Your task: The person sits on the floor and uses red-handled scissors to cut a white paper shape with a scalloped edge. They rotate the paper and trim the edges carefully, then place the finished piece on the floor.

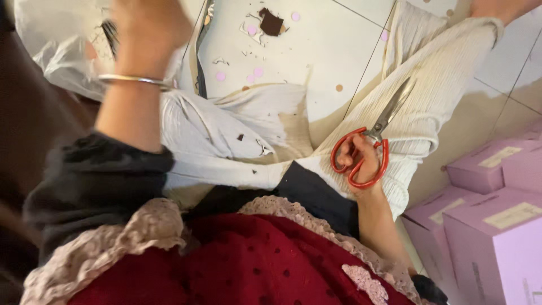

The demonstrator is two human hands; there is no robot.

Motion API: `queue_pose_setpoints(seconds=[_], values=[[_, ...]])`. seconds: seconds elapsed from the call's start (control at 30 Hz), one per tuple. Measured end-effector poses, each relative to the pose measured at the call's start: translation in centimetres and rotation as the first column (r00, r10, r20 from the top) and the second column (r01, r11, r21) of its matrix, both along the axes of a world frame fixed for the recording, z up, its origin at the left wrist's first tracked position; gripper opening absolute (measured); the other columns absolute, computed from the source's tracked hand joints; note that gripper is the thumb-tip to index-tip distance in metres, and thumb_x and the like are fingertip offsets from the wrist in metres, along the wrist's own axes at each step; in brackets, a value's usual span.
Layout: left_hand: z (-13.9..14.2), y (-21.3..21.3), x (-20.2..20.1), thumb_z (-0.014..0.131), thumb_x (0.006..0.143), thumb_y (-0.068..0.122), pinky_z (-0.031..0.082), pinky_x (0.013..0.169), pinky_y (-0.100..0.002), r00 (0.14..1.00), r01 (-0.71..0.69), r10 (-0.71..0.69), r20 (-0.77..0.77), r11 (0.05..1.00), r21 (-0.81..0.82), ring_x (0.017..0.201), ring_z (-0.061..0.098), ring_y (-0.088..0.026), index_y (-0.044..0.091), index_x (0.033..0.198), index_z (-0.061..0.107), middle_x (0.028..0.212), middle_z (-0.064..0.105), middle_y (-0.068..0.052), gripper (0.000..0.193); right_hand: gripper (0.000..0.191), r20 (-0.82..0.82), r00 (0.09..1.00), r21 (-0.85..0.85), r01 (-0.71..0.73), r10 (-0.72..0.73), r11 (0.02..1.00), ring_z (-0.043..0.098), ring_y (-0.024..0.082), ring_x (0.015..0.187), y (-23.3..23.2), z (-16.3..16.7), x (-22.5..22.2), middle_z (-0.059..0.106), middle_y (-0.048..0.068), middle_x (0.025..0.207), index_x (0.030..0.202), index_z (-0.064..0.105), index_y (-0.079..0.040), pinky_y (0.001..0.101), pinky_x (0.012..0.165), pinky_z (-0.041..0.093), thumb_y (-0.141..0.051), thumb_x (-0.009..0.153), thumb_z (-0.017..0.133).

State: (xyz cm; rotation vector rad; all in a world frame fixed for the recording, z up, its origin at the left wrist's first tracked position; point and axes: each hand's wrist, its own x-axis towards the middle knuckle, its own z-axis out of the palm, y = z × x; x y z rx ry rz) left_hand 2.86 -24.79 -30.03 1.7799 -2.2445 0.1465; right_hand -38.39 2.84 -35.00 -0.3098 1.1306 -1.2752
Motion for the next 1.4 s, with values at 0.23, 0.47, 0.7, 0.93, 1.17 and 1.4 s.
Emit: queue_pose_setpoints(seconds=[0.23, 0.47, 0.7, 0.93, 1.17, 1.4], values=[[-2.2, -0.6, -14.5, 0.077, 0.076, 0.017, 0.055, 0.078, -0.05, 0.955, 0.256, -0.255, -0.15, 0.967, -0.01, 0.092, 0.067, -0.039, 0.002, 0.096, 0.073, 0.102, 0.068, -0.019, 0.026, 0.025, -0.095, 0.995, -0.004, -0.043, 0.043, 0.999, 0.046, 0.013, 0.059, 0.9, 0.8, 1.1, 0.058, 0.006, 0.075, 0.088, 0.06, -0.004, 0.0282, 0.054, 0.036, -0.027, 0.097, 0.062], [-4.6, 1.0, -15.3, 0.083, 0.071, 0.017, 0.055, 0.085, -0.046, 0.962, 0.215, -0.192, -0.193, 0.971, 0.107, 0.103, 0.065, -0.037, 0.006, 0.094, 0.071, 0.112, 0.067, -0.013, 0.028, 0.031, -0.113, 0.989, -0.022, -0.093, 0.09, 0.995, 0.046, 0.012, 0.058, 1.2, 0.9, 1.3, 0.054, 0.004, 0.067, 0.081, 0.061, -0.003, 0.0281, 0.055, 0.036, -0.029, 0.097, 0.062], [-2.9, 1.3, -15.3, 0.072, 0.097, 0.021, 0.056, 0.067, -0.041, 0.628, 0.136, 0.225, -0.745, 0.911, 0.389, 0.077, 0.071, -0.033, 0.003, 0.09, 0.072, 0.082, 0.071, -0.014, 0.019, 0.03, -0.145, 0.981, -0.008, -0.132, 0.13, 0.991, 0.046, 0.012, 0.056, -0.3, 0.7, 0.8, 0.053, 0.003, 0.064, 0.08, 0.061, -0.004, 0.0272, 0.052, 0.034, -0.028, 0.098, 0.061], [5.2, 8.6, -15.5, 0.062, 0.103, 0.016, 0.066, 0.075, -0.034, -0.198, 0.649, 0.605, -0.772, 0.671, 0.359, 0.078, 0.076, -0.022, -0.006, 0.106, 0.066, 0.094, 0.073, -0.015, 0.023, 0.03, -0.341, 0.923, -0.117, -0.229, 0.178, 0.966, 0.049, 0.012, 0.053, -2.3, 2.9, 1.9, 0.055, 0.005, 0.061, 0.083, 0.064, -0.003, 0.0263, 0.049, 0.037, -0.026, 0.101, 0.062], [13.2, 17.7, -15.6, 0.063, 0.099, 0.006, 0.065, 0.076, -0.029, -0.28, 0.713, 0.456, -0.845, 0.688, 0.136, 0.083, 0.075, -0.016, -0.004, 0.12, 0.064, 0.1, 0.074, -0.009, 0.024, 0.026, -0.413, 0.906, -0.381, -0.269, 0.097, 0.885, 0.054, 0.01, 0.065, -0.6, 10.2, 4.4, 0.069, 0.009, 0.089, 0.107, 0.064, -0.002, 0.0262, 0.057, 0.044, -0.027, 0.099, 0.063], [17.4, 23.7, -15.9, 0.065, 0.099, 0.002, 0.065, 0.08, -0.027, -0.287, 0.703, 0.322, -0.902, 0.711, 0.031, 0.091, 0.073, -0.013, -0.006, 0.126, 0.062, 0.11, 0.072, -0.008, 0.029, 0.033, -0.513, 0.858, -0.553, -0.315, -0.017, 0.771, 0.056, 0.011, 0.071, 1.9, 18.7, 4.7, 0.068, 0.009, 0.092, 0.11, 0.065, 0.002, 0.0272, 0.065, 0.045, -0.029, 0.098, 0.067]])
